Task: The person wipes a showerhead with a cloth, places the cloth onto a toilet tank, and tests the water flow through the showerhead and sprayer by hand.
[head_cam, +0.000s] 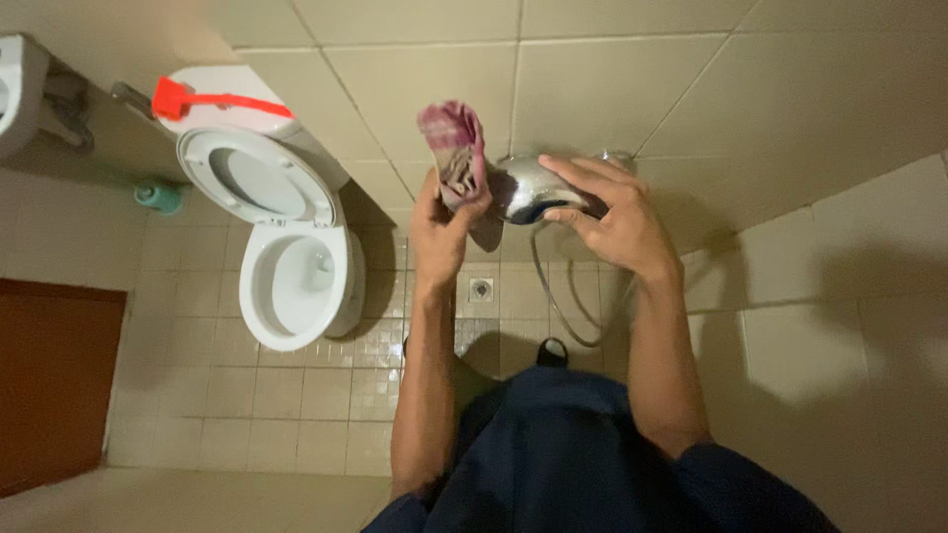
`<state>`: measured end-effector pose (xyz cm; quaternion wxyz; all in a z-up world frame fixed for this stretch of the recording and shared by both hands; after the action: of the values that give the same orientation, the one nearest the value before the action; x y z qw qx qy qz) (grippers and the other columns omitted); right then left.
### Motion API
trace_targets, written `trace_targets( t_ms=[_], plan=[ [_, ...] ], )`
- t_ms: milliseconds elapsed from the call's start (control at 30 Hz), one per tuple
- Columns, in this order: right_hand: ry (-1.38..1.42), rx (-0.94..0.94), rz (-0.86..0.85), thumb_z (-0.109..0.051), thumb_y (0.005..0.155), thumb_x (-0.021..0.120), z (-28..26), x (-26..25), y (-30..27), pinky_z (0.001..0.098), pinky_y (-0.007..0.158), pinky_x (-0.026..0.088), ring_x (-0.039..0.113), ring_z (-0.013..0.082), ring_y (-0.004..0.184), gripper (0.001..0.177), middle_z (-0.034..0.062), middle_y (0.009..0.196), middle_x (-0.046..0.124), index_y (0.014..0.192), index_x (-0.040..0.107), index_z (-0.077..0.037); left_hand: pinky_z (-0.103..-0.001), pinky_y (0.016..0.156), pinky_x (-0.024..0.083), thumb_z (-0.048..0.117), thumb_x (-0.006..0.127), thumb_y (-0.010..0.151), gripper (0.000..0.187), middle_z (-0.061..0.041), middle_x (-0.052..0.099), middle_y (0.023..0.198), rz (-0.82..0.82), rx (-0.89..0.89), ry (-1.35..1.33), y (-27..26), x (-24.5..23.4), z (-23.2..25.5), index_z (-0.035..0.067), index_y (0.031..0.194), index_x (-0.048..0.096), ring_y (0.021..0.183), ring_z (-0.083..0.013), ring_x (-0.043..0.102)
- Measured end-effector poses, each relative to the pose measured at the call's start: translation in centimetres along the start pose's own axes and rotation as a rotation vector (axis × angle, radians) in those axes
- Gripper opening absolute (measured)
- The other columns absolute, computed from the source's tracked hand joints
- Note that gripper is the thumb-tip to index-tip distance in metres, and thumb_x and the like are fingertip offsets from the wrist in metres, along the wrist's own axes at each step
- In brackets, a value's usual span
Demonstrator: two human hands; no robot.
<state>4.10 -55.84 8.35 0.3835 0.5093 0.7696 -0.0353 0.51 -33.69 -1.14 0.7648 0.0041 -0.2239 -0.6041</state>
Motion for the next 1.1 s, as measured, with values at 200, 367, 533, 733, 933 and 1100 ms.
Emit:
trace_targets(
  t_ms=[200, 367, 533, 733, 933, 1100],
  plan=[
    [-0.028, -0.063, -0.042, -0.018, 0.085, 0.083, 7.5, -0.6, 1.4, 0.0417, 0.102, 0.052, 0.065, 0.0308, 0.119, 0.054, 0.0106, 0.136, 0.071, 0.137, 0.068, -0.019, -0.029, 0.083, 0.061, 0.0, 0.068, 0.09, 0.055, -0.01, 0.066, 0.133, -0.013, 0.02, 0.081, -0.4, 2.8, -2.8, -0.001, 0.143, 0.059, 0.108, -0.0186, 0.07],
    [-0.011, -0.163, -0.08, -0.015, 0.087, 0.084, 12.8, 0.5, 2.6, 0.0478, 0.11, 0.046, 0.065, 0.03, 0.118, 0.048, 0.0119, 0.135, 0.068, 0.133, 0.07, -0.015, -0.038, 0.11, 0.056, -0.006, 0.074, 0.093, 0.055, -0.014, 0.057, 0.146, -0.063, 0.114, 0.164, 0.3, 4.9, -4.4, -0.001, 0.144, 0.055, 0.135, -0.0247, 0.058],
    [-0.148, -0.257, -0.087, -0.002, 0.076, 0.079, 16.8, 2.3, 3.5, 0.0567, 0.114, 0.039, 0.065, 0.0312, 0.124, 0.054, 0.0124, 0.136, 0.071, 0.127, 0.079, -0.018, -0.037, 0.112, 0.052, -0.008, 0.078, 0.087, 0.058, -0.018, 0.058, 0.149, -0.011, 0.057, 0.501, 1.3, 5.6, -5.8, 0.002, 0.14, 0.06, 0.138, -0.0296, 0.058],
    [-0.085, -0.245, -0.069, -0.009, 0.076, 0.082, 18.1, 3.0, 3.7, 0.0491, 0.102, 0.051, 0.058, 0.0363, 0.12, 0.04, 0.0109, 0.13, 0.068, 0.115, 0.077, -0.016, -0.036, 0.103, 0.058, -0.009, 0.074, 0.082, 0.06, -0.014, 0.061, 0.147, 0.024, -0.023, 0.565, 1.9, 5.9, -7.1, 0.008, 0.138, 0.063, 0.135, -0.0277, 0.062],
    [-0.129, -0.158, -0.165, -0.005, 0.089, 0.075, 20.7, 3.6, 2.8, 0.0579, 0.12, 0.034, 0.062, 0.0306, 0.126, 0.035, 0.0102, 0.137, 0.067, 0.122, 0.077, -0.013, -0.036, 0.108, 0.055, -0.009, 0.076, 0.082, 0.06, -0.016, 0.062, 0.145, 0.008, 0.046, 0.579, 1.7, 6.6, -9.0, 0.007, 0.139, 0.062, 0.135, -0.0295, 0.062],
    [-0.022, -0.107, -0.066, -0.012, 0.101, 0.068, 20.6, 3.3, 1.7, 0.0481, 0.117, 0.041, 0.053, 0.0331, 0.137, 0.036, 0.0128, 0.149, 0.059, 0.137, 0.068, -0.007, -0.038, 0.109, 0.054, -0.012, 0.073, 0.084, 0.061, -0.017, 0.061, 0.146, -0.009, 0.089, 0.63, 1.8, 6.7, -8.5, 0.009, 0.141, 0.061, 0.136, -0.0304, 0.06]
  ],
)
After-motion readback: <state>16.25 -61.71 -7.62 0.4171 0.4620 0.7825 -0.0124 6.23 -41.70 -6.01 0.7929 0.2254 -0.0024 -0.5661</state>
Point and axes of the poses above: each hand's wrist, its own y-axis towards the middle knuckle, its own x-axis out of the palm, z = x × y, the point moved 1 cm from there along y, towards the middle knuckle
